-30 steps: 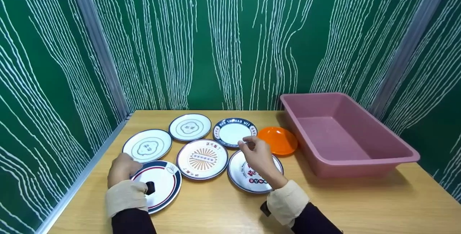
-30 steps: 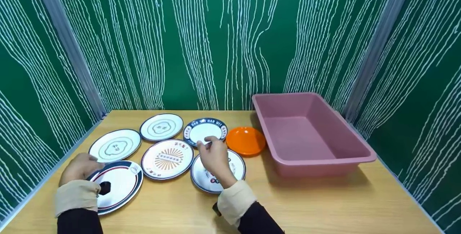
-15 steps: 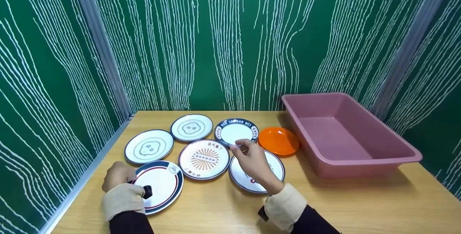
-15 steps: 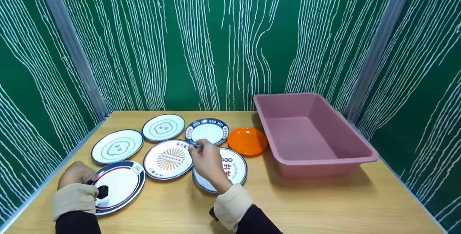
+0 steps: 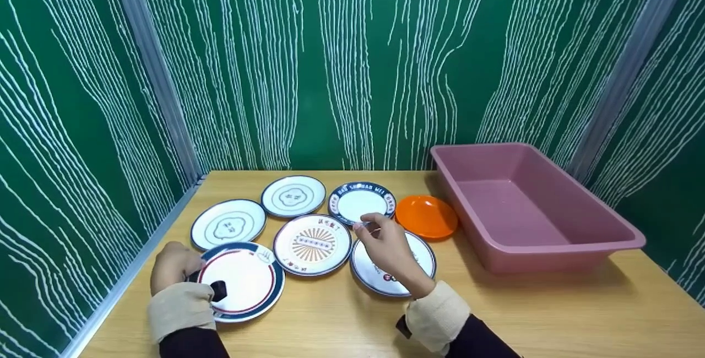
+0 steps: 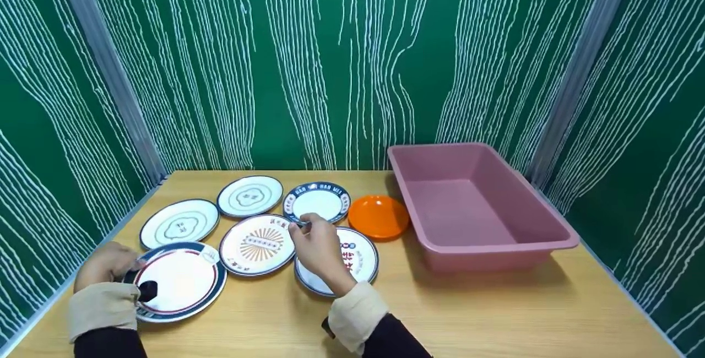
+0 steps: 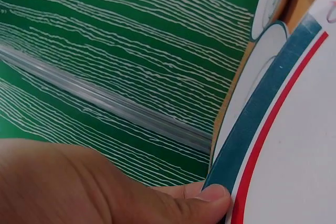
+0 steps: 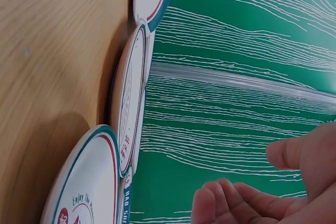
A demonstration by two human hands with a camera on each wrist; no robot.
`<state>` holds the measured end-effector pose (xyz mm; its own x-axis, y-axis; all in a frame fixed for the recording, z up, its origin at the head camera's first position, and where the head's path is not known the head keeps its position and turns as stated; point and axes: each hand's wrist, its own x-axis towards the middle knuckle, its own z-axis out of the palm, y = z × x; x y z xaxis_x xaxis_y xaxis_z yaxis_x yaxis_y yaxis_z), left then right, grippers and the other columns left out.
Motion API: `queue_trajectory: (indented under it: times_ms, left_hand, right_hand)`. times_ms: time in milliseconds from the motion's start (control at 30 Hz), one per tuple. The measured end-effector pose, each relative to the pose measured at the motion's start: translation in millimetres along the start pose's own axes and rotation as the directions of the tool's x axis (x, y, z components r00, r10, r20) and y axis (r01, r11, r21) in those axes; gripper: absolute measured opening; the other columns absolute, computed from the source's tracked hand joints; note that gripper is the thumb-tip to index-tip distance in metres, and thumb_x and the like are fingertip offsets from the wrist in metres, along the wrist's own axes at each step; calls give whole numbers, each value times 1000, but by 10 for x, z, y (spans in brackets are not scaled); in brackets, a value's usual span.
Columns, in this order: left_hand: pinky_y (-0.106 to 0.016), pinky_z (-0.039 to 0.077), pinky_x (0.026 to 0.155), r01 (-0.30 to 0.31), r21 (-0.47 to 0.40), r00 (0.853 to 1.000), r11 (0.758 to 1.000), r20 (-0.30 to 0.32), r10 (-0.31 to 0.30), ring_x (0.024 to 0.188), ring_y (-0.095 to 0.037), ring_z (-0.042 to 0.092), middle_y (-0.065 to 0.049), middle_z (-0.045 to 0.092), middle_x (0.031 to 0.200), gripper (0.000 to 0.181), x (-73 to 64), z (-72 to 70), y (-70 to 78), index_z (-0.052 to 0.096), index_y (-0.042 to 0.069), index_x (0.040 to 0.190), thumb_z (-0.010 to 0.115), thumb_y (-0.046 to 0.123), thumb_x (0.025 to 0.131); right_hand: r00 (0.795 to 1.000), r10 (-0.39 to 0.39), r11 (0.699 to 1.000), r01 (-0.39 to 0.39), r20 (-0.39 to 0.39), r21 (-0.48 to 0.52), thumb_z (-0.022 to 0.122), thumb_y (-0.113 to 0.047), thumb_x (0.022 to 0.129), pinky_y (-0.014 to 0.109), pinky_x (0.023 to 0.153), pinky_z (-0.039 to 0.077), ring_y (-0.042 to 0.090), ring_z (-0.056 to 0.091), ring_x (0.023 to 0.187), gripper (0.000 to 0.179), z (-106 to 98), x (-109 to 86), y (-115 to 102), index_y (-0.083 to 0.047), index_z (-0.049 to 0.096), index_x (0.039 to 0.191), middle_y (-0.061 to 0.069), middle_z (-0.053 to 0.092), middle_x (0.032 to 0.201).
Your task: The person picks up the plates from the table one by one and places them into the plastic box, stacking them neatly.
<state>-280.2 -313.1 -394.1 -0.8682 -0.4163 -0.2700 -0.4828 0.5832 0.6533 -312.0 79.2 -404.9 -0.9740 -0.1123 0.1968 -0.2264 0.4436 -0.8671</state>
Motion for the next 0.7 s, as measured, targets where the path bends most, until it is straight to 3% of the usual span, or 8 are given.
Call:
queue_trajectory:
  times_ms: [200,400,700]
  left_hand:
    - [-36,51,78,6,-210,999,978,52,5,101,-37,51,-24,50,111,41,-63,-84,35,46,-15,136,56,2,99]
    - [-34,58,79,5,-251,998,968,64,11,105,-38,56,-29,52,126,48,-109,-145,78,41,-14,143,56,2,100]
    - [-35,57,85,-45,-313,997,949,43,62,108,-38,56,-30,49,131,45,-267,-254,147,45,-11,140,59,5,100]
  right_hand:
    - [1000,9,1000,-8,10,-9,63,-31,102,34,87,57,22,60,98,36,-24,5,8,-9,65,131,4,66,108]
    - [1000,17,1000,-17,12,-12,63,-32,102,34,86,57,22,60,98,37,-35,5,8,-10,64,132,4,66,109]
    - [999,35,999,-35,20,-4,64,-31,102,33,86,57,24,59,99,37,-41,0,-4,-10,63,133,5,65,110]
